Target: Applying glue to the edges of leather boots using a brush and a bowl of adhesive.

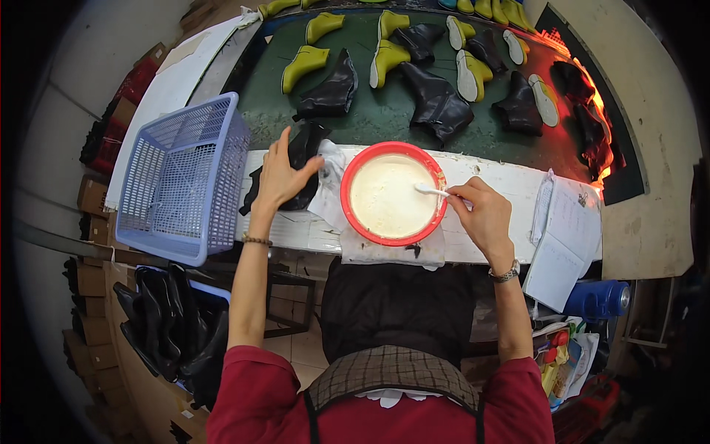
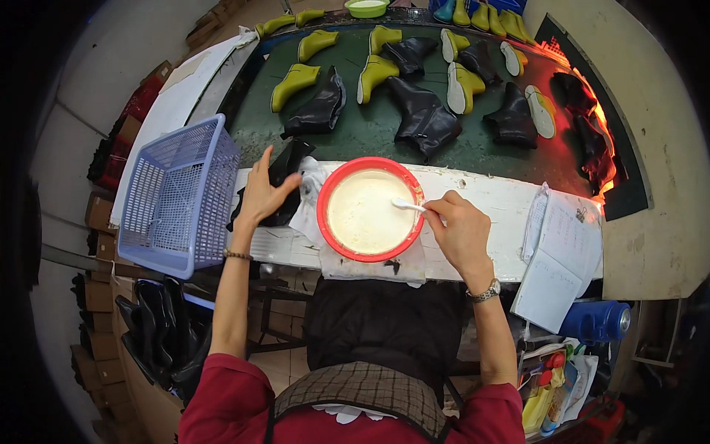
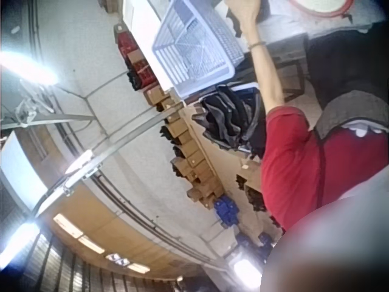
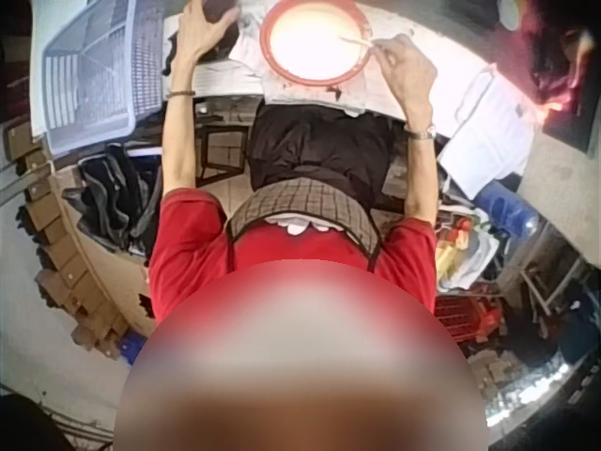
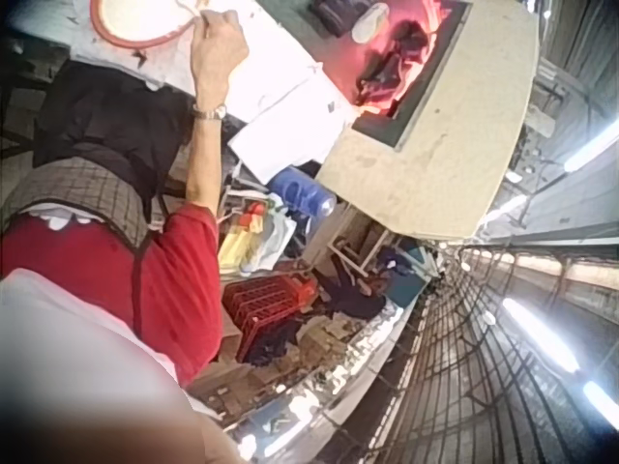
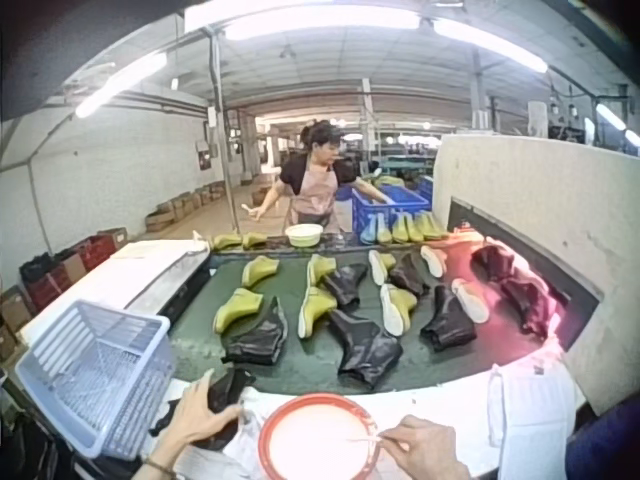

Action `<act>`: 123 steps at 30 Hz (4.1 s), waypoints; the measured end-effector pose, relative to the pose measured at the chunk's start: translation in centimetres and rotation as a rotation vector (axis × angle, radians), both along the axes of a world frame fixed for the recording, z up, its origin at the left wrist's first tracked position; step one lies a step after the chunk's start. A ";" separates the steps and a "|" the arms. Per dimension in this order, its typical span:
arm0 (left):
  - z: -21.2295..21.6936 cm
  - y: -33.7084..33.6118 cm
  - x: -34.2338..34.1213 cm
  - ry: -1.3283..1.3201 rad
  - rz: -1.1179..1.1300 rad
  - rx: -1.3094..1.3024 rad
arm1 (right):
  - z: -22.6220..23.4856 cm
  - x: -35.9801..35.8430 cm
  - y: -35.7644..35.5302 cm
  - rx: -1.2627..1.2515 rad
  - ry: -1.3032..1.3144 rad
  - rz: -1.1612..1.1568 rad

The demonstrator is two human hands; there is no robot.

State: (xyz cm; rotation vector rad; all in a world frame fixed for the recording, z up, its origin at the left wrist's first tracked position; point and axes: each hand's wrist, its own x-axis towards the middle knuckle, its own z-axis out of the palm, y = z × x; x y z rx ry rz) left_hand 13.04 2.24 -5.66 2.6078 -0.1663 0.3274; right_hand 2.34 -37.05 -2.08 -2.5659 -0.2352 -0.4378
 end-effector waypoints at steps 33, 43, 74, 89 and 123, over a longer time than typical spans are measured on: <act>14.2 -3.4 -10.9 0.576 -0.221 -0.843 | 4.5 2.0 2.8 0.346 -0.133 0.411; 13.3 -3.6 -12.3 0.139 -0.031 -0.690 | 3.4 0.4 4.9 0.354 -0.161 0.378; 1.1 2.5 -13.0 -0.084 -0.007 -0.070 | 0.1 -1.0 1.6 0.117 0.088 0.001; 8.4 -4.7 -16.4 -0.247 -0.303 -0.184 | 2.8 0.4 3.9 0.554 -0.072 0.163; 7.1 -6.5 -12.0 -0.620 -0.202 -0.152 | 3.0 -4.3 5.4 0.613 -0.024 0.373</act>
